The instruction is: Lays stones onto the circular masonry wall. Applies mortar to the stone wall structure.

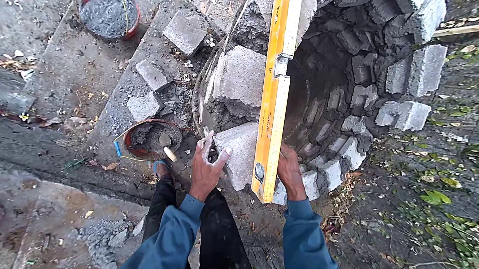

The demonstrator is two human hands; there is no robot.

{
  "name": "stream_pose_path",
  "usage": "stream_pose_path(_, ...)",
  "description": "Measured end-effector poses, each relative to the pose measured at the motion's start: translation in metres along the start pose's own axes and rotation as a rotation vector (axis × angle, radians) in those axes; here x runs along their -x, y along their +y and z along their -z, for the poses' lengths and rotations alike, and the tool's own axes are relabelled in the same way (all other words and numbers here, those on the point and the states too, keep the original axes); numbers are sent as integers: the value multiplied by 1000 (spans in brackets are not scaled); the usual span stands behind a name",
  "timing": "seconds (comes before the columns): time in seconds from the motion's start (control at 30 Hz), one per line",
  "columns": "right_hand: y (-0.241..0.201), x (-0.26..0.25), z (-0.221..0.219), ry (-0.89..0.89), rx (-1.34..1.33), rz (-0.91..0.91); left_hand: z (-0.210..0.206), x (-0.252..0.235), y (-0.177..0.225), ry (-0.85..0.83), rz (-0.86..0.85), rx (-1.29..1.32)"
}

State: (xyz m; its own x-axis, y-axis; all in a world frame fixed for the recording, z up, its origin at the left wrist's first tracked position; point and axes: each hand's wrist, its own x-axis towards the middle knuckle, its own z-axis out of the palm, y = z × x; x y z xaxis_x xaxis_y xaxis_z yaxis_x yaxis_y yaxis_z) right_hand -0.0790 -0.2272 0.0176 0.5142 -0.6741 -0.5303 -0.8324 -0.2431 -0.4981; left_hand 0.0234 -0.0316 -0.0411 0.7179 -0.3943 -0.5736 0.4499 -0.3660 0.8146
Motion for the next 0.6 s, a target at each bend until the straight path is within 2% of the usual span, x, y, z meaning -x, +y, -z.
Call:
stream_pose_path(0.1,-1,1,2,-6,29,-32,-2,1,-1,5,4,7)
stream_pose_path(0.17,-5,4,4,107,15,-15,-1,2,-1,1,17,11)
stream_pose_path(0.27,-27,10,16,255,-161,147,-1,1,-1,13,13,24)
stream_pose_path(0.37,-51,16,14,242,-66,268,-2,1,0,14,18,39)
stream_pose_path(0.43,-52,14,4,249,10,286,-2,2,0,16,27,44)
stream_pose_path(0.6,-49,16,-5,258,9,284,-1,3,-1,13,21,43)
